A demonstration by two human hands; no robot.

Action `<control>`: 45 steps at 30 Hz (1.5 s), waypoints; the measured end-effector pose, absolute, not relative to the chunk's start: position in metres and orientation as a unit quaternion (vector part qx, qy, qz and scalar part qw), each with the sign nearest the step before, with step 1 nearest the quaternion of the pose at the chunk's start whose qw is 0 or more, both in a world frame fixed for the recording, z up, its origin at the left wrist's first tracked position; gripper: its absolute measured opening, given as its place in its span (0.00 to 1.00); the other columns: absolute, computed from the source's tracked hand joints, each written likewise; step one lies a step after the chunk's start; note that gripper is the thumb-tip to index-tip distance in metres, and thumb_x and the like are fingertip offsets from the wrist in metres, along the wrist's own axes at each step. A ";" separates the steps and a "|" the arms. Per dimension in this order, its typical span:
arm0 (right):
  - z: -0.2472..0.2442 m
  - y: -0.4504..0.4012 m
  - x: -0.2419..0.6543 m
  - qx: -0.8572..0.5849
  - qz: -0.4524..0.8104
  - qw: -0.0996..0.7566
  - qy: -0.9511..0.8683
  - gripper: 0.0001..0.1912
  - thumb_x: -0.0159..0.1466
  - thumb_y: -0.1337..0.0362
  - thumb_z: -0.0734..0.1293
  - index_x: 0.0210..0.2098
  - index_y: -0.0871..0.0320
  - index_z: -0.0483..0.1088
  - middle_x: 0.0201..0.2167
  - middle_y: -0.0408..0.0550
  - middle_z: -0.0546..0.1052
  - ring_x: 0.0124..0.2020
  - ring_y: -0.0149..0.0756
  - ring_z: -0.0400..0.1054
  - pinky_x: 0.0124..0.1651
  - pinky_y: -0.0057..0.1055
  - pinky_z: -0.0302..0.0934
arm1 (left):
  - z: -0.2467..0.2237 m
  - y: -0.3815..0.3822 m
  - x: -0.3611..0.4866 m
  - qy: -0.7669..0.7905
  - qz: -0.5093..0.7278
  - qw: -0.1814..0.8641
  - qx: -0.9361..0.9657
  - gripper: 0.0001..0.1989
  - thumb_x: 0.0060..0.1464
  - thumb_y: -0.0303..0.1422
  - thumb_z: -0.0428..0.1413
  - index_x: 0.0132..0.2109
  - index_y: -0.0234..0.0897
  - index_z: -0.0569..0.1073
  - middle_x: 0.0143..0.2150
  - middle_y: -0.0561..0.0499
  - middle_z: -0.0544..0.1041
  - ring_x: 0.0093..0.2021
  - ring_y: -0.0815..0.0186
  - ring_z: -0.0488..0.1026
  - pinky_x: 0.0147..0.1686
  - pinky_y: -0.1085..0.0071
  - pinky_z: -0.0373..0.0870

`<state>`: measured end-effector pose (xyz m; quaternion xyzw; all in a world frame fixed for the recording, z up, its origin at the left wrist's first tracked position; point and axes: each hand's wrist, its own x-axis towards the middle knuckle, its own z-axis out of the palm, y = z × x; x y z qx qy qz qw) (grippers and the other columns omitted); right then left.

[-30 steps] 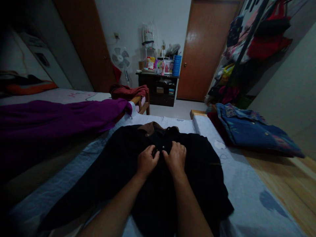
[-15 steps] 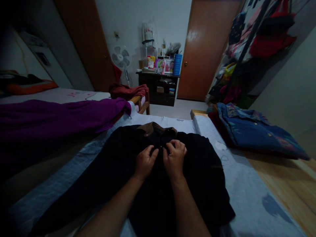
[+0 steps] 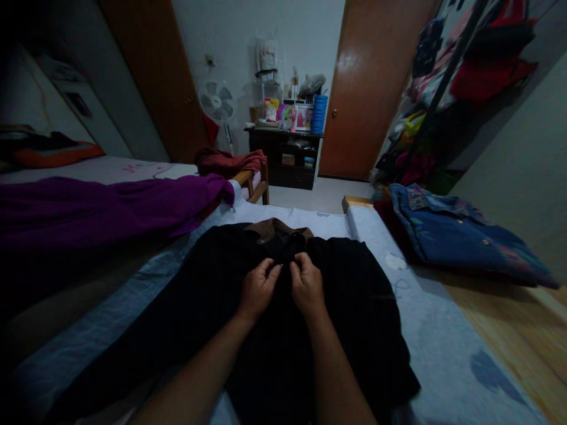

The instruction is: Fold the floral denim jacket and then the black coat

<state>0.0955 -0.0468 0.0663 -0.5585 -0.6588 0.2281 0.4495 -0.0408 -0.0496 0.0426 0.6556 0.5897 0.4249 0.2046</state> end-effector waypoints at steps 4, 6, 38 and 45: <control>0.065 -0.044 0.097 -0.553 0.262 0.462 -0.642 0.10 0.63 0.57 0.57 0.34 0.56 0.65 0.28 0.43 0.72 0.30 0.35 0.67 0.35 0.29 0.58 | 0.042 -0.050 -0.039 0.604 0.403 0.190 0.661 0.11 0.63 0.38 0.48 0.39 0.40 0.72 0.33 0.52 0.77 0.35 0.65 0.75 0.34 0.73 0.62; 0.064 -0.043 0.097 -0.554 0.267 0.458 -0.642 0.10 0.63 0.57 0.58 0.35 0.56 0.66 0.30 0.44 0.73 0.31 0.35 0.68 0.36 0.29 0.58 | 0.041 -0.050 -0.038 0.612 0.389 0.173 0.667 0.11 0.63 0.37 0.47 0.40 0.40 0.72 0.35 0.50 0.78 0.37 0.63 0.76 0.36 0.72 0.63; 0.065 -0.044 0.095 -0.602 0.205 0.476 -0.608 0.10 0.53 0.61 0.63 0.35 0.57 0.67 0.27 0.41 0.72 0.20 0.29 0.58 0.27 0.27 0.54 | 0.043 -0.058 -0.032 0.520 0.506 0.205 0.657 0.04 0.52 0.29 0.56 0.37 0.38 0.71 0.30 0.54 0.75 0.27 0.71 0.72 0.30 0.75 0.67; 0.066 -0.045 0.094 -0.589 0.231 0.468 -0.617 0.11 0.55 0.61 0.63 0.37 0.57 0.69 0.27 0.43 0.75 0.21 0.30 0.62 0.27 0.27 0.55 | 0.040 -0.049 -0.034 0.548 0.496 0.303 0.602 0.07 0.51 0.34 0.58 0.35 0.38 0.68 0.25 0.56 0.74 0.25 0.70 0.73 0.26 0.76 0.66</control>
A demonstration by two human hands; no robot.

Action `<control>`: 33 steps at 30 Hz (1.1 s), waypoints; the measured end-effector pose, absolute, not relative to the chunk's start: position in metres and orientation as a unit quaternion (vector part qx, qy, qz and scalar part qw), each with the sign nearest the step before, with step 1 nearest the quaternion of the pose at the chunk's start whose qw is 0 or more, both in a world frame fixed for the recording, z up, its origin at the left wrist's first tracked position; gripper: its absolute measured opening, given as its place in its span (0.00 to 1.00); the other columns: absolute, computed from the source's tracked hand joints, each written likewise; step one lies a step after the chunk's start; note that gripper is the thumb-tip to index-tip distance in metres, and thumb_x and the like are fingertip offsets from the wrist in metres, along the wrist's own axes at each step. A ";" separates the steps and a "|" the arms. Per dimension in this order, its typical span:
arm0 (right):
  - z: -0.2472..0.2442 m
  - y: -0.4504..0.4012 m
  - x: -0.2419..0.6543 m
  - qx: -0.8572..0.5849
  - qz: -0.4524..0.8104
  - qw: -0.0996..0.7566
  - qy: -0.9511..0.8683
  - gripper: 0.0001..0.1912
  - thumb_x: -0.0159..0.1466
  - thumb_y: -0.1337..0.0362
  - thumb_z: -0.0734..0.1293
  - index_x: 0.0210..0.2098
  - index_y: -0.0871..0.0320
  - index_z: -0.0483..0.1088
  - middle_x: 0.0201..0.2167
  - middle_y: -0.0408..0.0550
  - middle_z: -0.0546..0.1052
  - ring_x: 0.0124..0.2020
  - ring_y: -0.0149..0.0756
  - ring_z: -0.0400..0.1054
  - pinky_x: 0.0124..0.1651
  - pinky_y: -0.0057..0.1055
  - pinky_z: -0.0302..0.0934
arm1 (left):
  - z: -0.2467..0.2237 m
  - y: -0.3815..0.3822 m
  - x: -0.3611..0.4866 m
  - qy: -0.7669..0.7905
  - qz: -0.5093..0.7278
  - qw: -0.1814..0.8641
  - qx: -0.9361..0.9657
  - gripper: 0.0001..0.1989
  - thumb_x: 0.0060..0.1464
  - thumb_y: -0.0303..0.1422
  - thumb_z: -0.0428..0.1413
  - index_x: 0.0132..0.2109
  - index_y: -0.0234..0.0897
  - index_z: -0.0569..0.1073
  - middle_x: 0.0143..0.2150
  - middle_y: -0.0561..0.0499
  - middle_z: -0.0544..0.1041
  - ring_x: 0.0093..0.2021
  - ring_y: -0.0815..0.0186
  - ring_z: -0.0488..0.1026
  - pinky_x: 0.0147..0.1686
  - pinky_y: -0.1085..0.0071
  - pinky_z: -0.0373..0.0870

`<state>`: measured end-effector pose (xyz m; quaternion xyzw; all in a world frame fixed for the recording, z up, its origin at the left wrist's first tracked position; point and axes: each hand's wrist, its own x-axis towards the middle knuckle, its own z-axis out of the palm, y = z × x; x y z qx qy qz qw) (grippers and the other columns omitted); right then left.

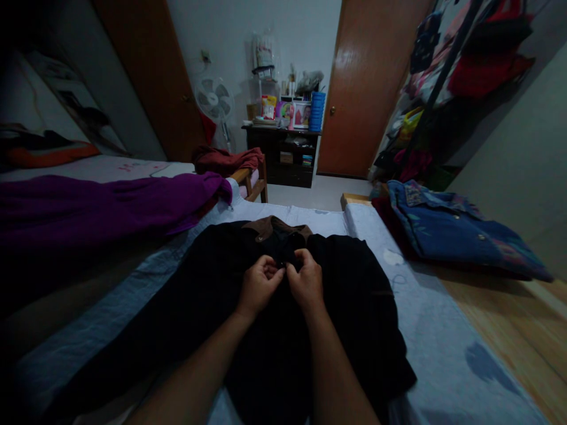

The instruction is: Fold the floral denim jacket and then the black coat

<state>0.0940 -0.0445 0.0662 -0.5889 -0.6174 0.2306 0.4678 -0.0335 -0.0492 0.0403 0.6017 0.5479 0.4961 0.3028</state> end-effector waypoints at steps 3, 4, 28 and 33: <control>0.068 -0.045 0.093 -0.595 0.222 0.454 -0.625 0.10 0.55 0.62 0.63 0.36 0.57 0.70 0.26 0.43 0.75 0.20 0.30 0.61 0.26 0.27 0.55 | 0.041 -0.050 -0.033 0.562 0.461 0.288 0.624 0.07 0.52 0.35 0.57 0.30 0.38 0.68 0.23 0.56 0.72 0.23 0.70 0.71 0.25 0.76 0.62; 0.069 -0.045 0.093 -0.597 0.218 0.449 -0.628 0.10 0.55 0.62 0.63 0.36 0.57 0.71 0.26 0.43 0.75 0.20 0.30 0.62 0.27 0.27 0.55 | 0.042 -0.050 -0.033 0.563 0.456 0.279 0.630 0.07 0.52 0.34 0.56 0.29 0.38 0.68 0.23 0.56 0.72 0.23 0.71 0.71 0.25 0.76 0.62; 0.062 -0.040 0.095 -0.585 0.137 0.370 -0.708 0.05 0.56 0.70 0.60 0.25 0.56 0.65 0.27 0.46 0.71 0.31 0.36 0.65 0.34 0.29 0.56 | 0.040 -0.055 -0.032 0.573 0.406 0.199 0.684 0.07 0.58 0.32 0.51 0.31 0.39 0.69 0.27 0.53 0.75 0.28 0.67 0.73 0.28 0.74 0.60; 0.062 -0.040 0.096 -0.581 0.141 0.374 -0.709 0.06 0.57 0.69 0.60 0.26 0.56 0.66 0.28 0.47 0.71 0.32 0.36 0.66 0.36 0.29 0.57 | 0.042 -0.056 -0.032 0.560 0.407 0.197 0.694 0.08 0.60 0.33 0.49 0.32 0.40 0.69 0.27 0.53 0.75 0.29 0.66 0.73 0.30 0.73 0.60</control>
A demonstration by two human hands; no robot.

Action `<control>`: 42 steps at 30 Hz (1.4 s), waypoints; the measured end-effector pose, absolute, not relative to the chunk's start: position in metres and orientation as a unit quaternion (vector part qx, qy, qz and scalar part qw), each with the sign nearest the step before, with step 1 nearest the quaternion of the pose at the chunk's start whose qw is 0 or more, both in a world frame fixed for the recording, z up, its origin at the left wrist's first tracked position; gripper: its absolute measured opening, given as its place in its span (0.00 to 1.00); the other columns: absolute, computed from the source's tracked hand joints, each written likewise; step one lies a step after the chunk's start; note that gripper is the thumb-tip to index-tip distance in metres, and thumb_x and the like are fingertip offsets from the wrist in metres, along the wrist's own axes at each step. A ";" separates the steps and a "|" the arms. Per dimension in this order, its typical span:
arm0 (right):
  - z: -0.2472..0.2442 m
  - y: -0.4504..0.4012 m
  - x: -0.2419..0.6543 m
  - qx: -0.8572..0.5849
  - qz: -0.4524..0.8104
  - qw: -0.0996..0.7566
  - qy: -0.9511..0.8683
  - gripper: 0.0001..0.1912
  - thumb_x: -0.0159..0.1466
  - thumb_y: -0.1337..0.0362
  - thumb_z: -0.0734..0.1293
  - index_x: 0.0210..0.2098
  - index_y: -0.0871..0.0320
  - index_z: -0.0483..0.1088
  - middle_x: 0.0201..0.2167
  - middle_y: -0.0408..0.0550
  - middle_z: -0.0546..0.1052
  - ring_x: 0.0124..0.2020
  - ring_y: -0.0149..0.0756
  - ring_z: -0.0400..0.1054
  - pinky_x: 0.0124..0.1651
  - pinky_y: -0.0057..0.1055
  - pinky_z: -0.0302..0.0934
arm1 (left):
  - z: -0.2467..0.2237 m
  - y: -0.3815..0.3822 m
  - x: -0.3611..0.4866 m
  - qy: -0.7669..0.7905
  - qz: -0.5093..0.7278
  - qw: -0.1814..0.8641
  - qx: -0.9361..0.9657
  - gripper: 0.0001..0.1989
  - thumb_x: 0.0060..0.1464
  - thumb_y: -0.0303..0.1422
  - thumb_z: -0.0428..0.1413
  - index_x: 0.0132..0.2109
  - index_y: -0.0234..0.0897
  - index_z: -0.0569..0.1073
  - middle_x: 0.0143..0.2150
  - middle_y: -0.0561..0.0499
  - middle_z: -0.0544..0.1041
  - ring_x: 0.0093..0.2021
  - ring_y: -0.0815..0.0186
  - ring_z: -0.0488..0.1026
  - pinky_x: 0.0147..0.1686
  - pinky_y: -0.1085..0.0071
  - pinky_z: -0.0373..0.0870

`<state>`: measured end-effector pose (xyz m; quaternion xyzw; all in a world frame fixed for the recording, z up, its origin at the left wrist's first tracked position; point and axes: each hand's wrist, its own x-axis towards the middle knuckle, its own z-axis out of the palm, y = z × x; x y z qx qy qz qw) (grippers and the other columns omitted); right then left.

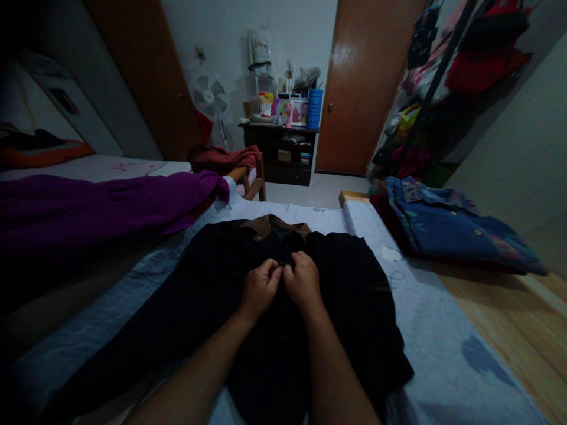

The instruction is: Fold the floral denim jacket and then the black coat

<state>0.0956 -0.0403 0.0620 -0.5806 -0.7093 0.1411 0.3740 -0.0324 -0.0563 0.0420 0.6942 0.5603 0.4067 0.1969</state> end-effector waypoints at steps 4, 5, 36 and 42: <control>0.062 -0.040 0.097 -0.574 0.144 0.377 -0.713 0.06 0.57 0.69 0.59 0.27 0.56 0.67 0.29 0.47 0.71 0.32 0.36 0.66 0.37 0.30 0.58 | 0.041 -0.056 -0.033 0.550 0.413 0.194 0.699 0.08 0.60 0.33 0.48 0.33 0.40 0.69 0.28 0.53 0.75 0.30 0.66 0.73 0.31 0.73 0.60; 0.062 -0.040 0.097 -0.571 0.143 0.376 -0.716 0.06 0.57 0.69 0.59 0.26 0.56 0.67 0.29 0.47 0.71 0.32 0.36 0.65 0.37 0.29 0.58 | 0.040 -0.056 -0.033 0.550 0.416 0.194 0.698 0.08 0.60 0.33 0.48 0.33 0.40 0.69 0.28 0.52 0.75 0.30 0.66 0.73 0.31 0.73 0.60; 0.064 -0.041 0.098 -0.562 0.108 0.327 -0.752 0.05 0.61 0.64 0.61 0.30 0.57 0.67 0.30 0.48 0.72 0.34 0.37 0.66 0.38 0.31 0.58 | 0.035 -0.045 -0.038 0.509 0.498 0.334 0.617 0.02 0.55 0.30 0.53 0.35 0.38 0.70 0.30 0.56 0.73 0.30 0.70 0.71 0.33 0.76 0.64; 0.067 -0.041 0.095 -0.605 0.096 0.321 -0.722 0.13 0.58 0.54 0.69 0.28 0.57 0.67 0.29 0.47 0.73 0.30 0.37 0.66 0.34 0.30 0.56 | 0.033 -0.047 -0.037 0.485 0.521 0.329 0.620 0.06 0.55 0.27 0.52 0.39 0.38 0.73 0.33 0.54 0.76 0.33 0.69 0.73 0.35 0.75 0.66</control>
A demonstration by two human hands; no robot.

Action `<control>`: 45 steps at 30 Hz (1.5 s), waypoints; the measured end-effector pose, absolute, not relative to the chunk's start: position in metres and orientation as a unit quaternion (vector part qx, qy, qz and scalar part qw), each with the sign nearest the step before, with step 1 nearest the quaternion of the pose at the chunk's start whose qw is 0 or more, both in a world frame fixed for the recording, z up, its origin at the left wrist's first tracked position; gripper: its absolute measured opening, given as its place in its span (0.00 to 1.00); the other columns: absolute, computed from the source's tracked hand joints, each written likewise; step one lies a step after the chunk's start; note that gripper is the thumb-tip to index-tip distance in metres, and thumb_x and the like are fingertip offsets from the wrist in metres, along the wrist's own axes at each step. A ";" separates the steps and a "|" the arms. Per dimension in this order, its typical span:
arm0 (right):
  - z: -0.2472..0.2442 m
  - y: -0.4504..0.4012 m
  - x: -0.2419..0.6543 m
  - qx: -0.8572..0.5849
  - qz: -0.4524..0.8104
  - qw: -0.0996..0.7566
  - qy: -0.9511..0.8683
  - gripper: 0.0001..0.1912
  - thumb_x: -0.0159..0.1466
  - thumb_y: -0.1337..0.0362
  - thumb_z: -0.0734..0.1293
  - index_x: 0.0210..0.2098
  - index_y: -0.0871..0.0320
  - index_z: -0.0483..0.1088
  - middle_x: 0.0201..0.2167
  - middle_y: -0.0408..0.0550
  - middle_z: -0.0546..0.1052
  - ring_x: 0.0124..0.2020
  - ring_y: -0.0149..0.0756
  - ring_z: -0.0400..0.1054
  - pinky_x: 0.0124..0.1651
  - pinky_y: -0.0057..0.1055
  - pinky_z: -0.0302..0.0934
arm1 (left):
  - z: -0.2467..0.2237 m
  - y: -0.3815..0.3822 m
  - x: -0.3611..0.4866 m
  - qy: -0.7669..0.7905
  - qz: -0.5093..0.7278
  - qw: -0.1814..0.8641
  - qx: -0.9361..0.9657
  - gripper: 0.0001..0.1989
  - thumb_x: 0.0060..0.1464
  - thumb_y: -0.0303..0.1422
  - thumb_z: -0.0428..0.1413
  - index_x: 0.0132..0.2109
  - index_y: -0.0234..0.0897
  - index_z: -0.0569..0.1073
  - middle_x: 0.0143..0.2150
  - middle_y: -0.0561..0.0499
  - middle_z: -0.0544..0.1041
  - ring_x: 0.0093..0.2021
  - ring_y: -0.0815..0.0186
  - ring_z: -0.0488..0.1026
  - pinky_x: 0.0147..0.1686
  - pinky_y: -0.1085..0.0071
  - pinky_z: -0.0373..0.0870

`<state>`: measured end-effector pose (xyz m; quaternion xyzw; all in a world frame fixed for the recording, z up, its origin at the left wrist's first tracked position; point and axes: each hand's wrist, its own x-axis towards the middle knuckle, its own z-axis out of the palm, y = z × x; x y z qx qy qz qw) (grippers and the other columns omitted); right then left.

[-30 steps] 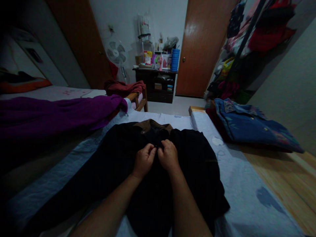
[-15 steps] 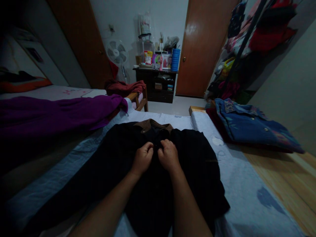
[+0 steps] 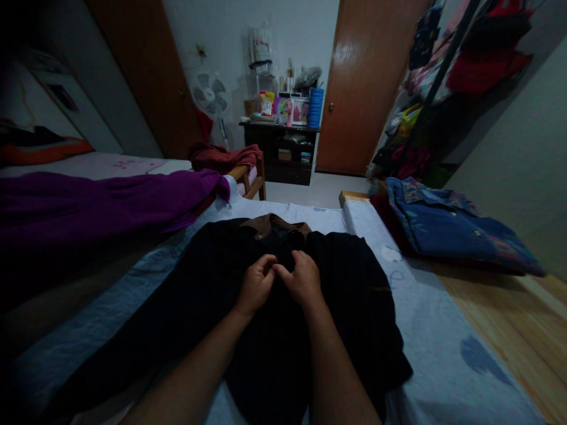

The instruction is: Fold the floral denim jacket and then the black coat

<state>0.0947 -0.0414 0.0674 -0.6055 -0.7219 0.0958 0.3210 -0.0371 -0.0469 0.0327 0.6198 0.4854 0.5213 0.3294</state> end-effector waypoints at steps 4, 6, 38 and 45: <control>0.067 -0.040 0.094 -0.621 0.094 0.323 -0.708 0.11 0.57 0.57 0.69 0.27 0.57 0.67 0.28 0.47 0.74 0.30 0.36 0.67 0.33 0.29 0.56 | 0.033 -0.047 -0.038 0.466 0.537 0.321 0.626 0.08 0.55 0.26 0.52 0.39 0.38 0.74 0.36 0.53 0.77 0.38 0.67 0.74 0.40 0.73 0.68; 0.067 -0.040 0.095 -0.622 0.091 0.320 -0.709 0.08 0.58 0.59 0.68 0.28 0.58 0.68 0.29 0.47 0.74 0.30 0.36 0.68 0.33 0.29 0.56 | 0.033 -0.047 -0.038 0.464 0.539 0.320 0.626 0.08 0.55 0.25 0.52 0.39 0.38 0.74 0.36 0.53 0.78 0.38 0.67 0.74 0.41 0.73 0.68; 0.069 -0.043 0.093 -0.628 0.065 0.274 -0.726 0.07 0.58 0.63 0.64 0.26 0.58 0.70 0.28 0.48 0.75 0.30 0.35 0.67 0.33 0.28 0.53 | 0.037 -0.051 -0.035 0.484 0.527 0.257 0.649 0.08 0.54 0.22 0.50 0.37 0.39 0.70 0.35 0.53 0.74 0.38 0.67 0.72 0.41 0.71 0.66; 0.069 -0.043 0.093 -0.629 0.061 0.276 -0.724 0.07 0.57 0.63 0.64 0.24 0.57 0.68 0.26 0.47 0.74 0.28 0.34 0.65 0.32 0.29 0.51 | 0.038 -0.052 -0.035 0.489 0.521 0.254 0.652 0.07 0.54 0.23 0.51 0.37 0.39 0.70 0.35 0.52 0.74 0.38 0.66 0.72 0.42 0.71 0.66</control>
